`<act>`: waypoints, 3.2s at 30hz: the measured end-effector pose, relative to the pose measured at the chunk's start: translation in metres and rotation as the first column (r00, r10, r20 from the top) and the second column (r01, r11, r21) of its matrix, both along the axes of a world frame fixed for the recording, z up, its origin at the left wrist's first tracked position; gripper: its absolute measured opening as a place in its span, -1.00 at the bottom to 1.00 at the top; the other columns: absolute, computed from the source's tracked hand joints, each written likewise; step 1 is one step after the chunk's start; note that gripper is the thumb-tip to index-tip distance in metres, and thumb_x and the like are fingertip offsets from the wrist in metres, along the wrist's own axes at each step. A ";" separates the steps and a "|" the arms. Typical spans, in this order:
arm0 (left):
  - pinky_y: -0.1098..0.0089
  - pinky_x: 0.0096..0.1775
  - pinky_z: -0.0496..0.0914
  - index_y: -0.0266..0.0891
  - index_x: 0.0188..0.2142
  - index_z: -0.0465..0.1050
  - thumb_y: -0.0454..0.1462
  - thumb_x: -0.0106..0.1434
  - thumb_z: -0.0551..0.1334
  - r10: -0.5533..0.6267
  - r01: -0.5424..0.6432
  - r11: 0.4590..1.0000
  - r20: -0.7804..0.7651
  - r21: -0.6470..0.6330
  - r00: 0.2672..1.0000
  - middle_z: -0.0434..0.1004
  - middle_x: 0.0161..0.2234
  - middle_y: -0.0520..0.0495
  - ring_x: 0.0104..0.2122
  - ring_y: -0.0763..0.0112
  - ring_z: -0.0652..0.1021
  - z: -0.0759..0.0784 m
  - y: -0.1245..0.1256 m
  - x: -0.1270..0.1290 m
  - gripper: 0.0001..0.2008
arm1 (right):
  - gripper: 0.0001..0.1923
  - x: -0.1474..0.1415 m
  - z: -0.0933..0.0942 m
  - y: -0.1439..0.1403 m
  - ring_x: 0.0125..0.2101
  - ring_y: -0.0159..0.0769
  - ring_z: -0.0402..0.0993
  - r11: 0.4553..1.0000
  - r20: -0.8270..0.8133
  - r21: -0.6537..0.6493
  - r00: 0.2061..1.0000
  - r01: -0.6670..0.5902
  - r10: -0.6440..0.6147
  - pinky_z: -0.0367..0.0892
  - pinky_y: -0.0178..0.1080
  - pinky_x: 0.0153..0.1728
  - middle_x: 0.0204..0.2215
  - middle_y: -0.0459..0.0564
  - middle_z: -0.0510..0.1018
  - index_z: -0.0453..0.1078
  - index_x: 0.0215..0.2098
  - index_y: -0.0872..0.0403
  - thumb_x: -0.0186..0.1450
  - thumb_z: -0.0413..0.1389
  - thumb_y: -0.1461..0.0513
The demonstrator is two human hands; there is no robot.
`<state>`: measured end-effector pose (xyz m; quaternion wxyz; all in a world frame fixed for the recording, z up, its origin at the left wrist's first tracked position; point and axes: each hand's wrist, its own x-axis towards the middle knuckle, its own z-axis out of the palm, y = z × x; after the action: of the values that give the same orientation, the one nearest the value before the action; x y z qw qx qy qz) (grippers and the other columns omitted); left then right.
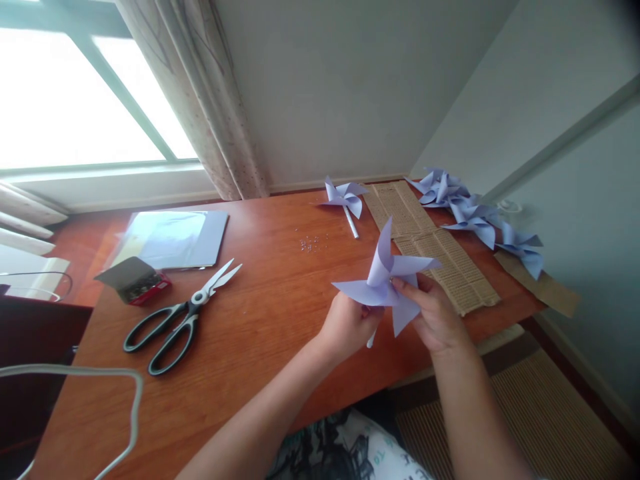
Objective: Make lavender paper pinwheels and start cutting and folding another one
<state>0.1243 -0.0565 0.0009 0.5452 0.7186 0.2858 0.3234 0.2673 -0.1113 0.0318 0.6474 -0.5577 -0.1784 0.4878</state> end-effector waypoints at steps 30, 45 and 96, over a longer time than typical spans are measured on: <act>0.37 -0.33 0.28 -0.07 0.01 0.55 -0.02 0.45 0.02 0.722 -0.140 0.687 -0.650 0.713 0.238 0.62 -0.04 -0.04 -0.26 0.21 0.59 0.036 0.090 -0.234 -0.60 | -0.70 0.035 -0.022 -0.042 -0.16 -0.26 0.61 0.980 -0.093 0.032 0.977 0.195 -0.192 0.42 -0.22 0.01 -0.24 -0.19 0.74 0.65 -0.24 -0.12 0.04 0.48 0.17; 0.31 -0.06 0.47 -0.14 -0.07 0.54 -0.29 0.40 0.13 0.130 0.185 0.785 -0.450 0.591 0.884 0.64 -0.09 -0.09 -0.12 0.25 0.63 0.016 0.049 -0.064 -0.78 | -0.67 0.154 -0.025 -0.125 -0.08 -0.33 0.58 0.801 0.079 0.049 0.798 0.596 -0.598 0.50 -0.36 -0.06 -0.13 -0.15 0.68 0.60 -0.24 -0.05 0.01 0.41 0.27; 0.35 -0.16 0.40 -0.26 -0.34 0.50 -0.39 0.21 0.26 -0.284 0.367 0.634 0.237 -0.680 0.929 0.51 -0.40 -0.03 -0.34 0.40 0.51 -0.025 -0.012 0.307 -0.96 | -0.82 0.315 -0.007 -0.139 -0.47 -0.39 0.44 0.793 0.209 -0.017 0.778 0.609 -0.593 0.31 -0.32 -0.47 -0.44 -0.12 0.57 0.53 -0.40 0.04 0.19 0.23 0.44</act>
<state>0.4308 -0.0685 -0.0239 0.8443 0.4713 0.2243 0.1214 0.5826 -0.2498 0.0252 0.7247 -0.6566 -0.0326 0.2064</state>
